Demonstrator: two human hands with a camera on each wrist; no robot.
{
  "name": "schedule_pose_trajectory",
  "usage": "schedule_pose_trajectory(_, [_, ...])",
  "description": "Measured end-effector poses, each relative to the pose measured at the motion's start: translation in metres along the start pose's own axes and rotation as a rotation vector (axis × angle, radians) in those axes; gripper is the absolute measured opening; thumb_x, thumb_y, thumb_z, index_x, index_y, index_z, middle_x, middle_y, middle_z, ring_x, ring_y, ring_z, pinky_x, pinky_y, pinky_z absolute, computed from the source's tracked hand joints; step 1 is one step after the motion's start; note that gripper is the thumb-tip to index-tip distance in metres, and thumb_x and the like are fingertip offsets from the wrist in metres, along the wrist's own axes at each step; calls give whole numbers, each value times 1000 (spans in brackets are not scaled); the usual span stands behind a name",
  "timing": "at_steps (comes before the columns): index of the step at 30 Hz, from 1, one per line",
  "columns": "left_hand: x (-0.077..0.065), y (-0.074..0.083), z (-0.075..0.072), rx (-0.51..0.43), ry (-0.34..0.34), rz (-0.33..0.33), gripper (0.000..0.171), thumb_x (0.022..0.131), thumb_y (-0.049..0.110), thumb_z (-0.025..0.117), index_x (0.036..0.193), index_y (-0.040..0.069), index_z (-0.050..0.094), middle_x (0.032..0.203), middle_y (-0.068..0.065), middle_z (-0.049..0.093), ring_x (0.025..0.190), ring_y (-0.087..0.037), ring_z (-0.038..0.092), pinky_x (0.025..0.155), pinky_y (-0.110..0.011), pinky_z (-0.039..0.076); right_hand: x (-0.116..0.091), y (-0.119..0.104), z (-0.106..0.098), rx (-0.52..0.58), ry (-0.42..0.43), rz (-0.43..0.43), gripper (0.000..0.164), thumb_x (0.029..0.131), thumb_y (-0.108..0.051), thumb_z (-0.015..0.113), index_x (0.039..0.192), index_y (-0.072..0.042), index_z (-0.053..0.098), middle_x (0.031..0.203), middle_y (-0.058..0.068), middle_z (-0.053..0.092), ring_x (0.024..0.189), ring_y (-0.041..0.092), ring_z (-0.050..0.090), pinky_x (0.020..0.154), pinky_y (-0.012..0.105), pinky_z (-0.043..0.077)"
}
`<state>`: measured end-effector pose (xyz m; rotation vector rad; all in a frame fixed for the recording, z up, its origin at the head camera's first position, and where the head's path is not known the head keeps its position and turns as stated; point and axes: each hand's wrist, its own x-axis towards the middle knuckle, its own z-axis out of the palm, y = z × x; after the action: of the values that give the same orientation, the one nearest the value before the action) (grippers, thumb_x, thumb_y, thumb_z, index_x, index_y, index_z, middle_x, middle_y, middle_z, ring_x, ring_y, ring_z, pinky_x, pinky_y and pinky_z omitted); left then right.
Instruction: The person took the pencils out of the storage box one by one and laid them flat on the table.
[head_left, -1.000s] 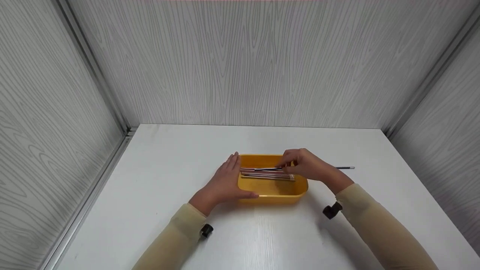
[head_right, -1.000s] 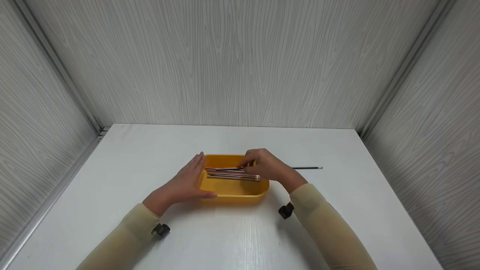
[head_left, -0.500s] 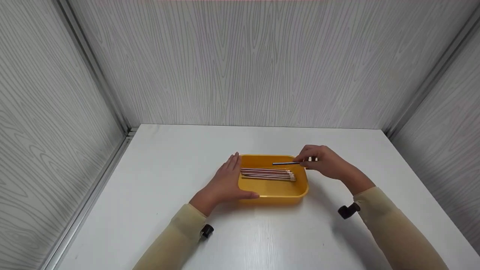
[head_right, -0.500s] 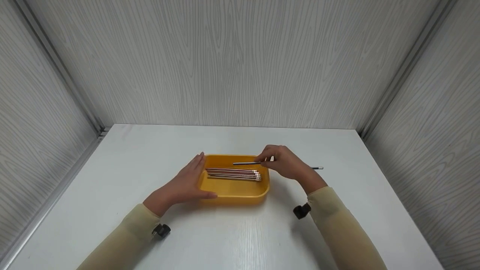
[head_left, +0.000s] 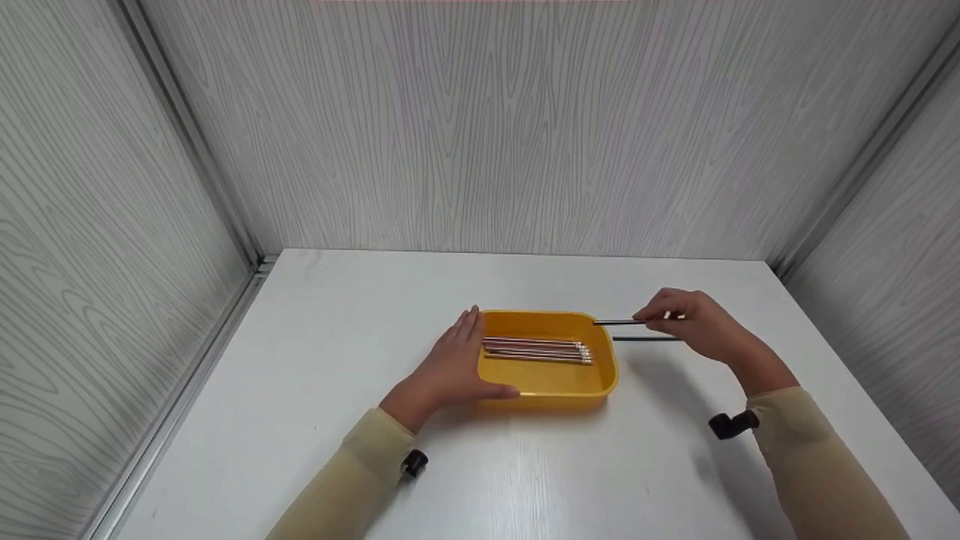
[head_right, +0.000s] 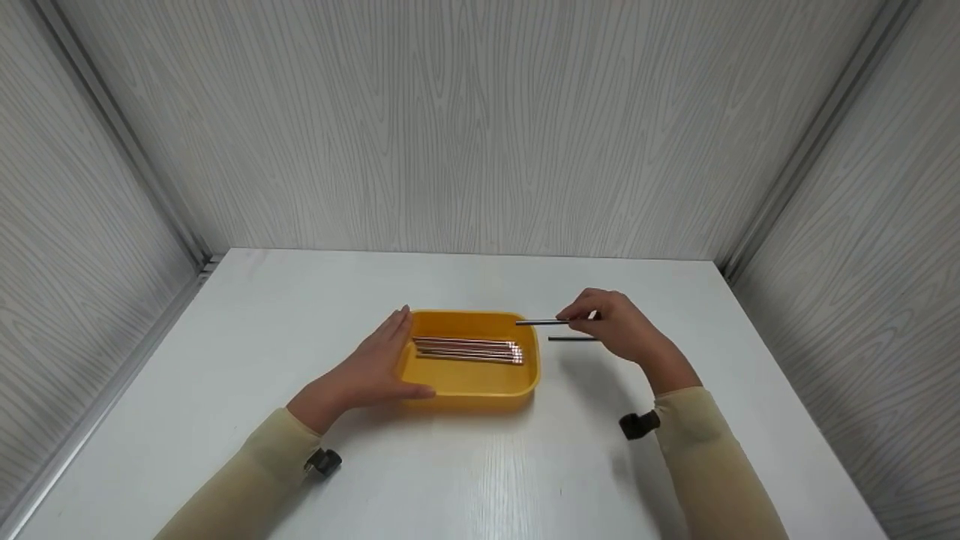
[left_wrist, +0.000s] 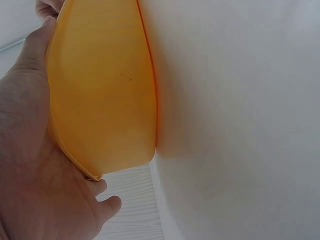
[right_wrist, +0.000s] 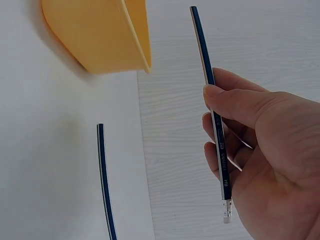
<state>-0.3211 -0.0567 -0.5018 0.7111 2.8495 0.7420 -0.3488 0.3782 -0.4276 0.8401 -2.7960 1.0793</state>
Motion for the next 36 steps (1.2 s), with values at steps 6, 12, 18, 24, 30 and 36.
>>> schedule_pose_trajectory(6, [-1,0,0,-9,3,-4,151,77,90,76,177,3,4,186,-12,-2,172,-28,-1,138,-47,7,-13,13,-9,-34,37,37,20,104,-5,78,118,-16,87,112,4,78,99,17,66,83,19,55])
schedule_pose_trajectory(12, [-1,0,-1,6,0,-5,150,78,89,76,177,2,4,186,-12,-3,172,-29,-2,138,-48,7,-22,30,-13,-12,62,72,19,104,-4,77,118,-13,87,112,8,78,98,18,66,80,18,54])
schedule_pose_trajectory(18, [-2,0,-3,3,2,-1,150,78,88,77,176,1,4,186,-13,-3,172,-29,-2,138,-47,7,-26,44,-13,-8,62,93,22,103,-1,77,117,-15,88,112,5,78,98,15,66,81,19,55])
schedule_pose_trajectory(24, [-2,1,-3,-4,3,2,151,77,89,77,176,1,5,186,-14,-2,172,-29,-1,138,-47,8,-29,50,-10,-19,50,111,23,103,-1,78,119,-15,88,113,4,79,101,15,67,83,19,54])
schedule_pose_trajectory(30, [-2,0,-3,6,2,-1,151,77,89,76,176,1,4,186,-13,-2,172,-29,-1,138,-46,7,-30,56,-5,-34,33,158,23,103,-2,77,122,-12,86,115,4,79,103,16,65,85,19,53])
schedule_pose_trajectory(36, [-2,0,-3,-1,6,1,151,77,88,78,176,1,5,186,-13,-2,172,-29,0,138,-47,8,-30,62,0,-49,15,207,24,104,-2,75,121,-14,87,114,2,78,103,19,65,86,22,54])
